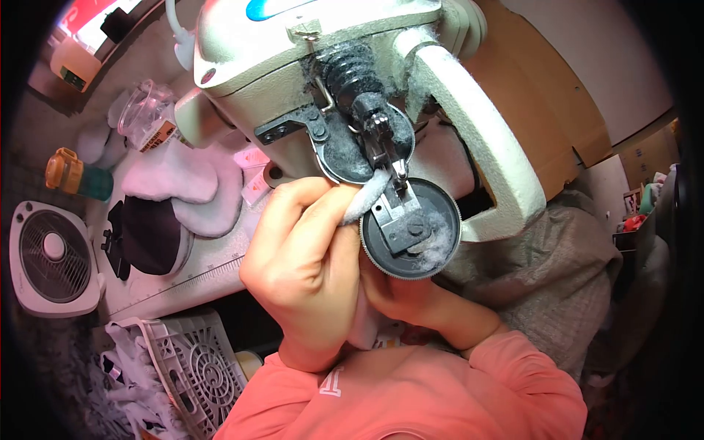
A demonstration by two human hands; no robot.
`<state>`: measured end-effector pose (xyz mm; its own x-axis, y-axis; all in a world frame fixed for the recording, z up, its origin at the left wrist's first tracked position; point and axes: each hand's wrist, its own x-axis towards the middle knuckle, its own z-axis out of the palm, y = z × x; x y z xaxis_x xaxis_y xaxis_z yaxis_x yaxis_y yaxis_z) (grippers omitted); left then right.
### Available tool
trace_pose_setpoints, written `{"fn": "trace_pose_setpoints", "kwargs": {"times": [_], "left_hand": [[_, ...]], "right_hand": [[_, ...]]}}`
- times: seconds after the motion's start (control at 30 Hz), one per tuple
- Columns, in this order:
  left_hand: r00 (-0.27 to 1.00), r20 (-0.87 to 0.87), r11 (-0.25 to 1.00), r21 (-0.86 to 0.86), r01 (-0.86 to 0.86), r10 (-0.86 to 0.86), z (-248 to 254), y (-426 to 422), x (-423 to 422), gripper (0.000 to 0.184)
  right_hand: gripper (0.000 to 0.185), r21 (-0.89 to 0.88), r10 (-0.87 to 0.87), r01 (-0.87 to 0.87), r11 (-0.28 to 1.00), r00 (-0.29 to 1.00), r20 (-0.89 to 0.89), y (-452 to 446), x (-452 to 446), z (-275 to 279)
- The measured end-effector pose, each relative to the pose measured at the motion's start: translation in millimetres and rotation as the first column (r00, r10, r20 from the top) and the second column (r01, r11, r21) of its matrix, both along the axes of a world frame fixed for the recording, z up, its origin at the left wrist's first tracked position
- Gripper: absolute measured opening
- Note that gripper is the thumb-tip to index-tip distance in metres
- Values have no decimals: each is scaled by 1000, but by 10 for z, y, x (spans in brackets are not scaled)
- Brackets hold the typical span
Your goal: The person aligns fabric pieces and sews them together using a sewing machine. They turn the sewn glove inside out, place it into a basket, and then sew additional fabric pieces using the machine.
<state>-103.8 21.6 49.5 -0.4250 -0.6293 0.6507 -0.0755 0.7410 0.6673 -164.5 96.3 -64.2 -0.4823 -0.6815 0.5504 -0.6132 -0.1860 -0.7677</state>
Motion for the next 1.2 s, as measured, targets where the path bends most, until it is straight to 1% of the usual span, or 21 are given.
{"fn": "trace_pose_setpoints", "kwargs": {"times": [0.03,0.07,0.13,0.17,0.23,0.27,0.33,0.37,0.43,0.47,0.53,0.57,0.63,0.67,0.7,0.73,0.8,0.87,1.0,1.1,1.2], "left_hand": [[1000,-13,1000,7,23,-23,-7,-14,-1,21],[1000,-10,1000,4,25,-25,-18,-26,-4,21],[998,-50,999,-31,43,-44,-56,-58,-17,20],[998,-45,998,-32,45,-47,-86,-74,-26,20],[992,-104,996,-57,65,-70,-140,-107,-39,19],[992,-99,996,-59,67,-73,-148,-116,-33,19],[993,-77,995,-56,80,-84,-154,-133,-15,27],[993,-76,995,-57,81,-85,-162,-135,-12,27],[992,-86,995,-51,85,-89,-178,-141,-12,25],[992,-85,995,-51,85,-89,-180,-137,-19,25],[987,-128,995,-29,93,-96,-189,-125,-41,15],[987,-128,995,-29,92,-95,-202,-143,-40,15],[978,-144,982,-141,129,-149,-263,-197,-31,23],[978,-144,982,-141,128,-148,-310,-168,-54,23],[929,-329,985,-6,174,-166,-369,-108,-99,25],[850,-504,963,118,241,-152,-415,-81,-123,28],[842,-506,961,84,263,-186,-438,-129,-84,30],[939,-296,984,-46,170,-176,-437,-165,-31,29],[942,-284,984,-54,170,-179,-442,-175,-38,29],[935,-306,984,-60,170,-180,-448,-182,-43,29],[937,-280,978,-84,190,-207,-445,-192,-43,32]], "right_hand": [[44,-58,4,-3,998,1000,11,-5,-11,-9],[44,-61,2,-2,998,1000,14,11,-15,1],[45,-2,14,-14,1000,999,-32,52,-11,26],[45,-3,12,-12,1000,1000,-28,52,-7,11],[47,59,-30,36,998,994,-103,46,3,-25],[47,56,-32,37,998,995,-98,43,-4,-28],[49,0,23,-24,1000,996,-83,36,-37,-22],[49,-2,22,-22,1000,996,-82,47,-35,-3],[49,39,-2,8,999,989,-151,75,-18,45],[49,38,-3,8,999,989,-150,79,5,20],[47,143,18,1,990,991,-131,66,47,-22],[47,143,18,1,990,991,-131,76,40,-9],[45,56,-19,28,998,987,-160,80,12,117],[45,57,-18,27,998,987,-160,78,12,122],[44,45,-34,43,998,984,-178,75,12,125],[44,33,-51,58,998,980,-194,70,14,127],[43,30,-48,55,998,980,-191,66,16,129],[43,28,-44,51,998,981,-189,64,20,129],[43,36,-54,62,997,979,-199,70,30,122],[44,44,-51,61,997,977,-205,73,26,132],[44,43,-49,60,997,977,-208,69,22,121]]}}
